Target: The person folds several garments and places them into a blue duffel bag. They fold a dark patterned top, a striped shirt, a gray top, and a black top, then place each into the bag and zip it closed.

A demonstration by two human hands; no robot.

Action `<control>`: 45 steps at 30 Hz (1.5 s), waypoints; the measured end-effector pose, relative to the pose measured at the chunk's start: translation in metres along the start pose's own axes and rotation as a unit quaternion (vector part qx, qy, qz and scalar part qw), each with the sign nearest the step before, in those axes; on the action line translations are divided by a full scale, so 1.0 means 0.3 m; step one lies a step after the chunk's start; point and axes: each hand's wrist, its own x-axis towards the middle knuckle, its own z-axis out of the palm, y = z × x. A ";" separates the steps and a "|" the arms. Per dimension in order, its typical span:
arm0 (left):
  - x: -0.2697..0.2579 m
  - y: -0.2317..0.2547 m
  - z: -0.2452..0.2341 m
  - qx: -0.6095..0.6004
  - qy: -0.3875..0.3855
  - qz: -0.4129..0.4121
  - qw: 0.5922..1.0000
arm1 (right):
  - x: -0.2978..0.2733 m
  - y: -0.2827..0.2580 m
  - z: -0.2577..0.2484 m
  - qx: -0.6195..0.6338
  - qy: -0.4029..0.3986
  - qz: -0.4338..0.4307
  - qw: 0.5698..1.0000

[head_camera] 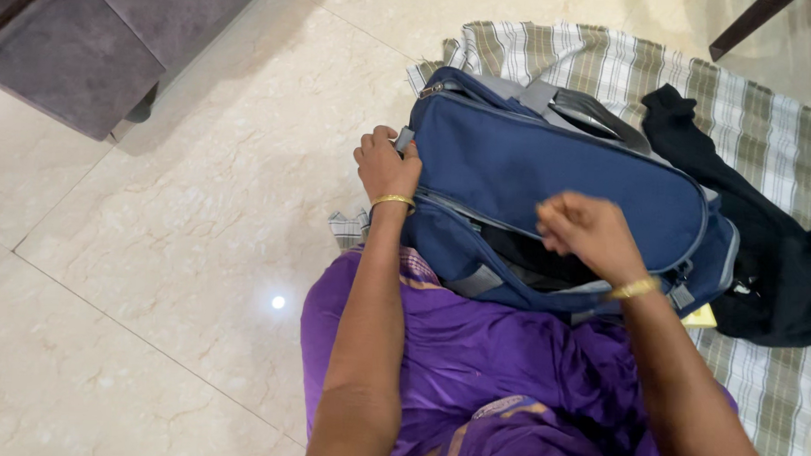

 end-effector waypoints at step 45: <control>0.167 0.059 0.071 -0.052 -0.155 0.046 0.985 | 0.987 -0.258 0.393 -0.528 0.043 -0.190 0.827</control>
